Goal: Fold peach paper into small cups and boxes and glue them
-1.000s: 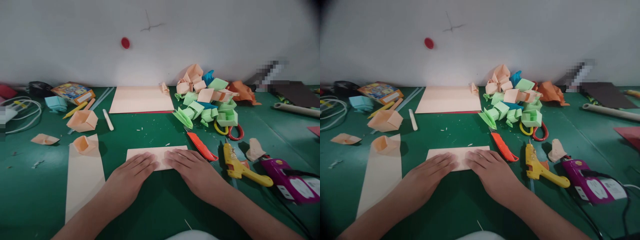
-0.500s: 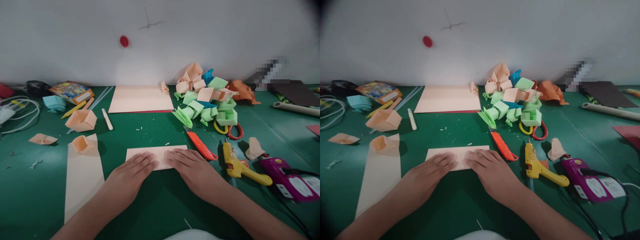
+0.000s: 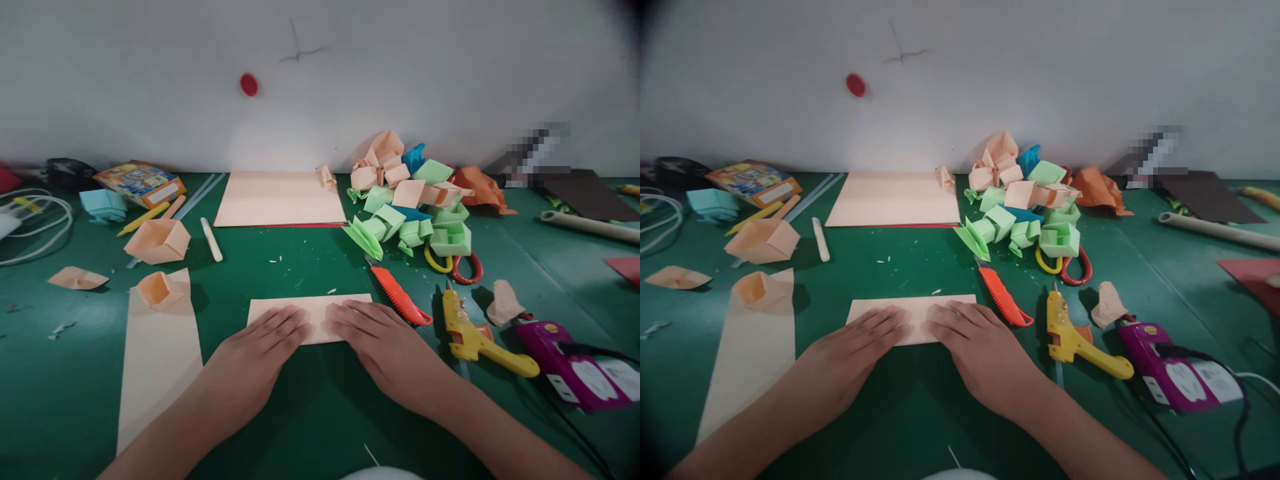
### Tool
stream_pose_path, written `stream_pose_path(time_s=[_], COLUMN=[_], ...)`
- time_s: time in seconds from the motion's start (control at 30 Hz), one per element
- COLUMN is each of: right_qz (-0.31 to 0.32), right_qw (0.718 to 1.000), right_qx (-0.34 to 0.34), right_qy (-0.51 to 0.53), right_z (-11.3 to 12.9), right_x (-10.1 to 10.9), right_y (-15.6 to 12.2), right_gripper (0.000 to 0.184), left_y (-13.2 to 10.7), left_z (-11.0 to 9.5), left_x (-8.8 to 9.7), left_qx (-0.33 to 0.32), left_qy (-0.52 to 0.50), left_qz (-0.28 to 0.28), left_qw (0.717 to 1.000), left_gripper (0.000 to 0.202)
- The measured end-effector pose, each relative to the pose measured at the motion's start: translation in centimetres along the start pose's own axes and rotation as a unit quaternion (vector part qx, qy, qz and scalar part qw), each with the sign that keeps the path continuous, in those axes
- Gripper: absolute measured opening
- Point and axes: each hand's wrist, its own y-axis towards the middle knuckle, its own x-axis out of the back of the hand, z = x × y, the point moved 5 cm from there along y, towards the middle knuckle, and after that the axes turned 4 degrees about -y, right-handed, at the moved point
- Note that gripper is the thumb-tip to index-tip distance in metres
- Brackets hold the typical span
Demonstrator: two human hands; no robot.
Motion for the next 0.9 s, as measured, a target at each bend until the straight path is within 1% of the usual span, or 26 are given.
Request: stream_pose_path(time_s=[0.2,0.4,0.53,0.7,0.9], right_qz=[0.015,0.010,0.012,0.023,0.030], right_qw=[1.000,1.000,1.000,1.000,0.999], right_qx=[-0.003,-0.006,-0.004,0.004,0.005], right_qy=[0.003,0.009,0.007,-0.010,-0.020], right_z=[0.1,0.2,0.2,0.4,0.6], right_x=[0.0,0.2,0.2,0.2,0.4], right_y=[0.0,0.0,0.0,0.0,0.0], right_gripper=[0.055,0.057,0.055,0.054,0.054], left_y=[-0.2,-0.6,-0.7,-0.7,-0.6], left_z=[0.1,0.2,0.3,0.3,0.4], left_x=[-0.4,-0.9,-1.0,-1.0,-1.1], left_qx=[0.009,0.014,0.024,0.018,0.033], left_qy=[-0.007,-0.010,-0.027,-0.013,-0.033], left_qz=[0.022,0.035,0.033,0.028,0.030], left_qw=[1.000,0.999,0.999,0.999,0.998], left_gripper=[0.068,0.073,0.074,0.074,0.074])
